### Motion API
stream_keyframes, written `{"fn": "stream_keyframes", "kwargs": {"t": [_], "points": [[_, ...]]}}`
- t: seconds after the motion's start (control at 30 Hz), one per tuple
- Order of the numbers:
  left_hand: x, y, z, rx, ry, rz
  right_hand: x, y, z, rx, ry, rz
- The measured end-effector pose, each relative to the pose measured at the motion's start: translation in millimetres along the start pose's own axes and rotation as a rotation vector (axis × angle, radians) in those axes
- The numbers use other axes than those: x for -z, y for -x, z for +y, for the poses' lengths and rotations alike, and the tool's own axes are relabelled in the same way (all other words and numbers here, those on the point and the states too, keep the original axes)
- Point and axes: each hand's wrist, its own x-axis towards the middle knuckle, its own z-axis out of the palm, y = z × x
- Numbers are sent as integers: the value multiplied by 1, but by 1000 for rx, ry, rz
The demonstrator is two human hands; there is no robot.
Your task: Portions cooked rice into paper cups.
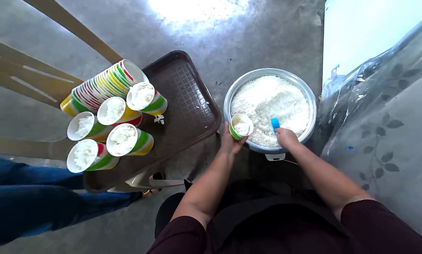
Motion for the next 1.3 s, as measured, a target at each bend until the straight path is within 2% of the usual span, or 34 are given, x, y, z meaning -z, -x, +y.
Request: {"fn": "stream_keyframes", "kwargs": {"t": [0.07,0.2,0.27,0.43,0.57,0.7,0.83,0.9,0.97,1.03,1.1,1.2,1.3], "points": [[3,1,2,-26,22,58,-15,2,-12,-20,-263,16],[2,2,4,-61,22,125,-32,5,-32,-169,-1005,44],[0,4,5,-60,8,129,-34,-1,-41,-193,-1249,64],[-7,7,6,-56,-26,160,-29,-17,-56,-198,-1559,123],[-11,2,9,-65,-42,146,-23,-3,-43,-244,-1633,120],[-16,-22,5,-77,-80,132,-2,12,-27,-158,-1494,113],[-36,-26,3,-81,-106,131,32,39,-25,31,-1160,147],[-46,-27,-1,-77,-110,104,41,53,-27,158,-858,217],[-57,-26,-5,-73,-127,71,47,65,-32,280,-439,266],[-71,-20,-8,-79,-151,46,46,74,-41,330,-89,212],[-78,-17,-10,-88,-165,8,35,76,-47,375,145,213],[-73,-21,-11,-86,-162,-29,34,76,-49,424,347,234],[-65,-19,-13,-126,-270,18,45,76,-49,436,383,312]]}}
